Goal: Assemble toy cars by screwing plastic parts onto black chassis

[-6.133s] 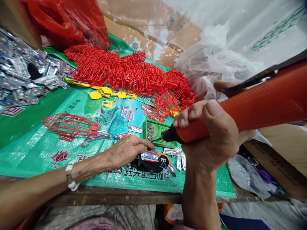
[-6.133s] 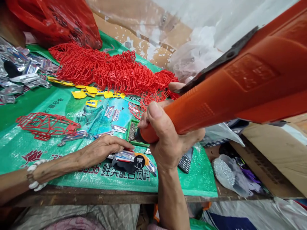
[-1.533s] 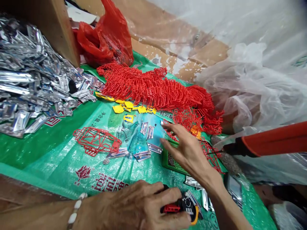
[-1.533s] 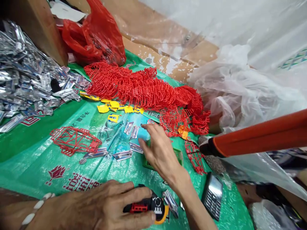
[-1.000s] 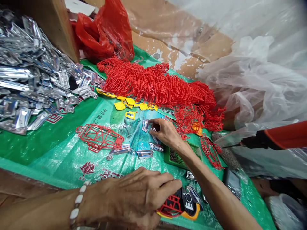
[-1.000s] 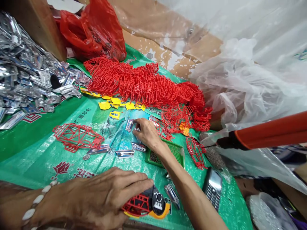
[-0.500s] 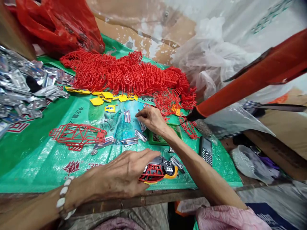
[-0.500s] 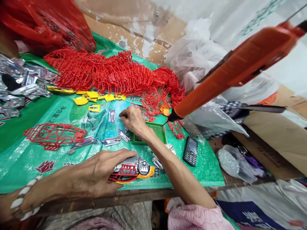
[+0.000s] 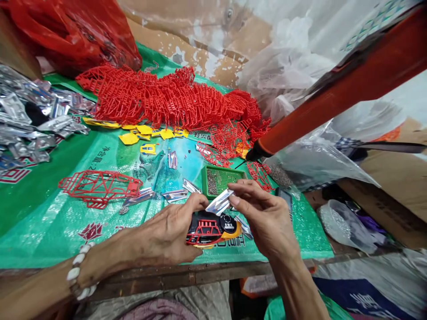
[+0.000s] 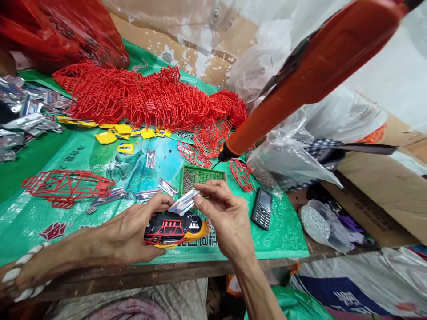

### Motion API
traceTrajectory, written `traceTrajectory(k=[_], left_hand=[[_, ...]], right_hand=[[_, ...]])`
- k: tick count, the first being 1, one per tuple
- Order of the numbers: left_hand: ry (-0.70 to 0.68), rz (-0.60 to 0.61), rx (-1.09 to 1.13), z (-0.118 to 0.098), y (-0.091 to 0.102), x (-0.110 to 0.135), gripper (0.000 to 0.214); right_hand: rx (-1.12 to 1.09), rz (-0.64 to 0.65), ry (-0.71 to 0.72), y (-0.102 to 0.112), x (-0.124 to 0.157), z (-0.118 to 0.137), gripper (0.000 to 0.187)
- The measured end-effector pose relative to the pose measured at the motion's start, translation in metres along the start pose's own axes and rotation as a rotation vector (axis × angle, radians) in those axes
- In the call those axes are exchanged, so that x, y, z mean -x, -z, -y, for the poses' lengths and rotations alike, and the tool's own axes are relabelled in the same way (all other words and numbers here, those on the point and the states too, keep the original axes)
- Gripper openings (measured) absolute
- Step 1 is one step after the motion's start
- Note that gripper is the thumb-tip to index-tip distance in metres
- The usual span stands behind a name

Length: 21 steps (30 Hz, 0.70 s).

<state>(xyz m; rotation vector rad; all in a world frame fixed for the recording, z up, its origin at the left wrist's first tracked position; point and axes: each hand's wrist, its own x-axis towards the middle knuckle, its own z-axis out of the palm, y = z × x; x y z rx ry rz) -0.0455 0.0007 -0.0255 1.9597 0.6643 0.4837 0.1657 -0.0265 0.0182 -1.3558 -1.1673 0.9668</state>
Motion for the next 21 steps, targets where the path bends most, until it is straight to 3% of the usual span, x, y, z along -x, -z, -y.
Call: traceTrajectory(k=[4,8,14,21], left_hand=[[-0.042,-0.028,0.024,-0.001,0.0,-0.008,0.05],[-0.024,-0.02,-0.04,-0.006,0.002,-0.008,0.052],[-0.037,-0.024,-0.07,-0.007,0.003,-0.004,0.062],[-0.129,0.015,0.019,-0.003,0.005,-0.008,0.068]], right_hand=[[0.12,0.032,0.072,-0.006,0.02,-0.001,0.007],[0.278,0.076,0.218,-0.005,0.024,-0.002,0.009],[0.159,0.09,0.157,0.001,0.019,-0.001,0.009],[0.166,0.032,0.233,0.004,0.032,-0.001,0.017]])
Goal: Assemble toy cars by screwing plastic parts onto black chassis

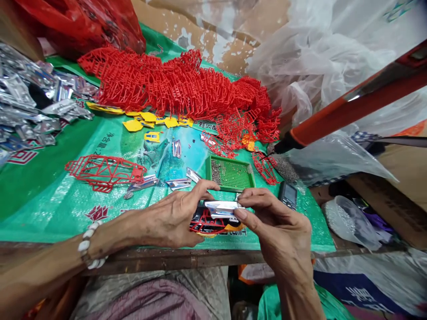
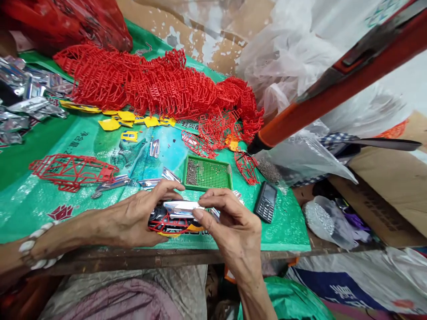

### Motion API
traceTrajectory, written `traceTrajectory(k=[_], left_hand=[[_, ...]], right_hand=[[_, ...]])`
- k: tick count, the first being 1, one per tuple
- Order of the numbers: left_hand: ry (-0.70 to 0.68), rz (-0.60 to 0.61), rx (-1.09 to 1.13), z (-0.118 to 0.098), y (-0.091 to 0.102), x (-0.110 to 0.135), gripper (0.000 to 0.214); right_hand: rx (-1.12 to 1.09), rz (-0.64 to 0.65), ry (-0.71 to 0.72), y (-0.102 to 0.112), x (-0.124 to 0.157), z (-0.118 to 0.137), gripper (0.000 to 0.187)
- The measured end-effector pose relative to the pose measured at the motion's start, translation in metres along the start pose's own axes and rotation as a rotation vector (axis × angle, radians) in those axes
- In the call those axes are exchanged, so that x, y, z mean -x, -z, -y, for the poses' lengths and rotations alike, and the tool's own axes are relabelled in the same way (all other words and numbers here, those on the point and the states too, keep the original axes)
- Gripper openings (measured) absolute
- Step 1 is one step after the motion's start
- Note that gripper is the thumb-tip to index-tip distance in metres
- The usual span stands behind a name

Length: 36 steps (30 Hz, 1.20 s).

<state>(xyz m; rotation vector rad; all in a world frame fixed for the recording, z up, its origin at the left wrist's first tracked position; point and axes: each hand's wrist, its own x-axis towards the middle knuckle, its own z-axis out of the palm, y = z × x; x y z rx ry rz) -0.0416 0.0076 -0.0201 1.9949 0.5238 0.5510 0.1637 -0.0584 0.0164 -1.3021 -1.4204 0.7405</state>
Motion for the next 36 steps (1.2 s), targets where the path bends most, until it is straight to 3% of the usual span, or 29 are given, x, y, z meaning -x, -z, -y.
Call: traceTrajectory(k=[5,16,24,31,36], left_hand=[[-0.008,-0.003,-0.001,0.002,-0.001,-0.001,0.069],[-0.023,0.012,-0.065,-0.002,0.0,0.002,0.062],[-0.018,0.018,-0.058,-0.002,-0.002,0.002,0.07],[0.017,0.004,-0.075,0.0,-0.001,0.003,0.079],[0.024,0.004,-0.086,0.002,-0.002,0.006,0.077]], right_hand=[[0.233,0.081,0.177,-0.007,0.012,0.001,0.019],[0.488,0.108,0.308,-0.007,0.019,0.003,0.019],[0.366,0.292,0.252,-0.006,0.009,0.005,0.014],[0.134,0.152,0.059,0.01,-0.002,0.002,0.019],[0.058,0.15,-0.003,0.013,-0.009,0.008,0.017]])
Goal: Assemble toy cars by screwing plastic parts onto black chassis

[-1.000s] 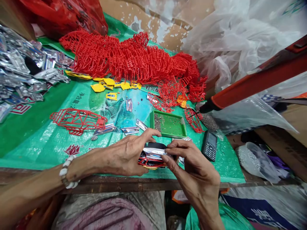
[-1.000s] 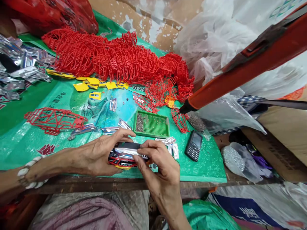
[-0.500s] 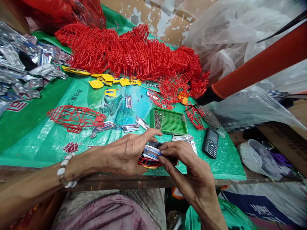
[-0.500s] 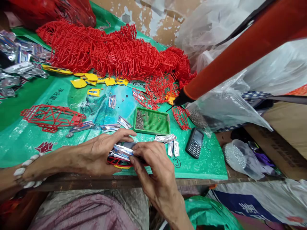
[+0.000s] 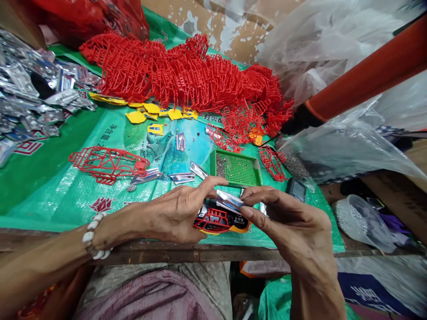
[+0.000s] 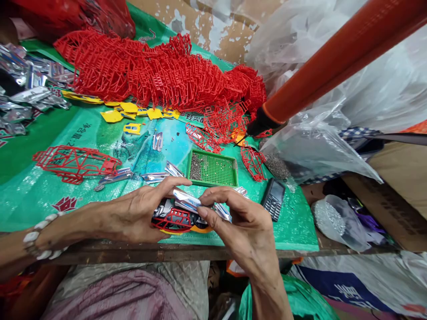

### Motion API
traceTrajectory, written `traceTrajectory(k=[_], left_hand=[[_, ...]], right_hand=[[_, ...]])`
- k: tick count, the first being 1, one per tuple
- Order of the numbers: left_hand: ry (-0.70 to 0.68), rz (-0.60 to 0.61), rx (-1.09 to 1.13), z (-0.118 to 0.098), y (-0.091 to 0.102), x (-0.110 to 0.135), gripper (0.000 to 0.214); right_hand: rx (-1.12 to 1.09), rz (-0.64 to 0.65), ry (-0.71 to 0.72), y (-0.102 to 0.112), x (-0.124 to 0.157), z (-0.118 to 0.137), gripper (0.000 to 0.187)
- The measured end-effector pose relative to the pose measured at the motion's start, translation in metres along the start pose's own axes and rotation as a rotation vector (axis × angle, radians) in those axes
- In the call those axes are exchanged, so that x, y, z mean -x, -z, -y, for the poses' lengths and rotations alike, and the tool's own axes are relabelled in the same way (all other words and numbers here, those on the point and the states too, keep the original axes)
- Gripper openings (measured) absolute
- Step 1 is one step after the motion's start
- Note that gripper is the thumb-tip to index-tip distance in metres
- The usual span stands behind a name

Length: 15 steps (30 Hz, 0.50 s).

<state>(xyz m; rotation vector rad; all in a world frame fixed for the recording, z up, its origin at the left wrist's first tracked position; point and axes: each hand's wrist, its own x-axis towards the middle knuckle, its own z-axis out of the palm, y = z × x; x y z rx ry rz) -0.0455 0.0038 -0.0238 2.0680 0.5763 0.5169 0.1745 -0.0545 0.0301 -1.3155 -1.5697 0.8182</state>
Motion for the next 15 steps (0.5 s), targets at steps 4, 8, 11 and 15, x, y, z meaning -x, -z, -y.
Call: traceTrajectory(k=[4,8,11,15], left_hand=[[-0.009,-0.002,-0.023,0.001,0.0,-0.001,0.079],[-0.013,0.02,0.028,0.002,0.001,-0.004,0.081],[0.001,0.011,0.075,0.0,0.003,-0.007,0.077],[0.07,0.02,0.151,-0.005,0.007,-0.011,0.068]], right_hand=[[-0.009,-0.009,-0.014,-0.002,-0.002,0.002,0.016],[-0.028,-0.061,-0.037,0.0,-0.003,-0.001,0.014],[-0.056,-0.096,-0.069,0.003,-0.004,-0.003,0.011],[-0.097,-0.133,-0.105,0.004,-0.007,-0.007,0.009]])
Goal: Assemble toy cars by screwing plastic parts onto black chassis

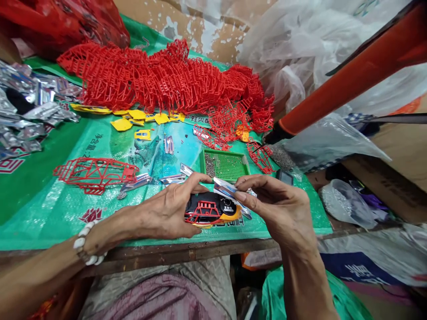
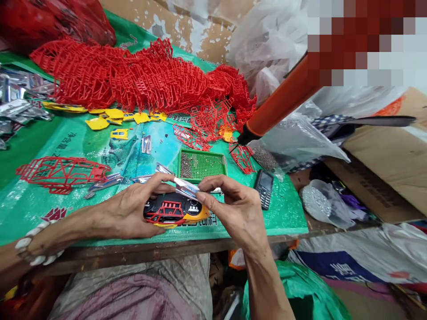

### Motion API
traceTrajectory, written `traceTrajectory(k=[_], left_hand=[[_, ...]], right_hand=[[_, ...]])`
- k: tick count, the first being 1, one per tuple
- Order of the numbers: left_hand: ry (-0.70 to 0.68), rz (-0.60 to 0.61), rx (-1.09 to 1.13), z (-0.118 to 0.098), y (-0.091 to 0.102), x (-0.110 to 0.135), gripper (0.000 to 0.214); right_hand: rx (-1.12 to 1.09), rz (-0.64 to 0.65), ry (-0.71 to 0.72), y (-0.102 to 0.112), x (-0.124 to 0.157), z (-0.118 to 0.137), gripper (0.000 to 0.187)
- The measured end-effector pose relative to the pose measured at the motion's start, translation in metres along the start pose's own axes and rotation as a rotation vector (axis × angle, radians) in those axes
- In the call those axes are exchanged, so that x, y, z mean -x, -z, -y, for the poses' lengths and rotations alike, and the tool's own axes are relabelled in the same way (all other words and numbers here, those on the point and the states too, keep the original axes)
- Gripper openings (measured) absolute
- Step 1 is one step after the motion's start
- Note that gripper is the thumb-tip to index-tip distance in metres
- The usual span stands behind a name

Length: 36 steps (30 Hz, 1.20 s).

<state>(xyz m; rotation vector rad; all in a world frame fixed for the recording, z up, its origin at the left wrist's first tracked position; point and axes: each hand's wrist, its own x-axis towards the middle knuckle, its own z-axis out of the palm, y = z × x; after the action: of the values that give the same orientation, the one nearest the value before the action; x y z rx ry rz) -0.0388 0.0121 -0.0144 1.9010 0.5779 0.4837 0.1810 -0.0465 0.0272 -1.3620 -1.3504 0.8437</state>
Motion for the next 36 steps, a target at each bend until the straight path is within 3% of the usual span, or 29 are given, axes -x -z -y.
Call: traceTrajectory(k=[8,12,16,19,22,26,32,34,36], left_hand=[[0.122,-0.011,-0.013,-0.001,0.007,-0.004,0.065],[0.253,0.019,-0.002,-0.004,0.015,-0.006,0.06],[0.307,0.046,0.065,-0.004,0.023,-0.008,0.067],[0.299,0.05,0.071,-0.005,0.025,-0.008,0.067],[0.313,0.039,0.03,-0.009,0.022,-0.005,0.068],[0.237,0.037,-0.061,-0.014,0.015,0.0,0.066],[0.001,0.074,-0.228,-0.014,0.011,0.004,0.061],[-0.022,0.124,-0.302,-0.017,0.014,0.005,0.054],[-0.066,0.18,-0.351,-0.018,0.018,0.006,0.045]], right_hand=[[-0.066,-0.064,-0.066,-0.001,-0.009,-0.004,0.021],[-0.076,-0.029,-0.078,-0.002,-0.02,-0.003,0.023],[-0.037,0.08,-0.034,-0.014,-0.043,0.004,0.016],[0.134,0.235,-0.004,-0.031,-0.069,0.009,0.005],[0.293,0.384,0.017,-0.051,-0.094,0.009,0.006],[0.445,0.466,0.088,-0.073,-0.115,-0.002,0.01],[0.649,0.433,0.254,-0.084,-0.132,-0.004,0.014],[0.66,0.504,0.301,-0.095,-0.14,0.007,0.016],[0.688,0.653,0.365,-0.12,-0.148,0.022,0.016]])
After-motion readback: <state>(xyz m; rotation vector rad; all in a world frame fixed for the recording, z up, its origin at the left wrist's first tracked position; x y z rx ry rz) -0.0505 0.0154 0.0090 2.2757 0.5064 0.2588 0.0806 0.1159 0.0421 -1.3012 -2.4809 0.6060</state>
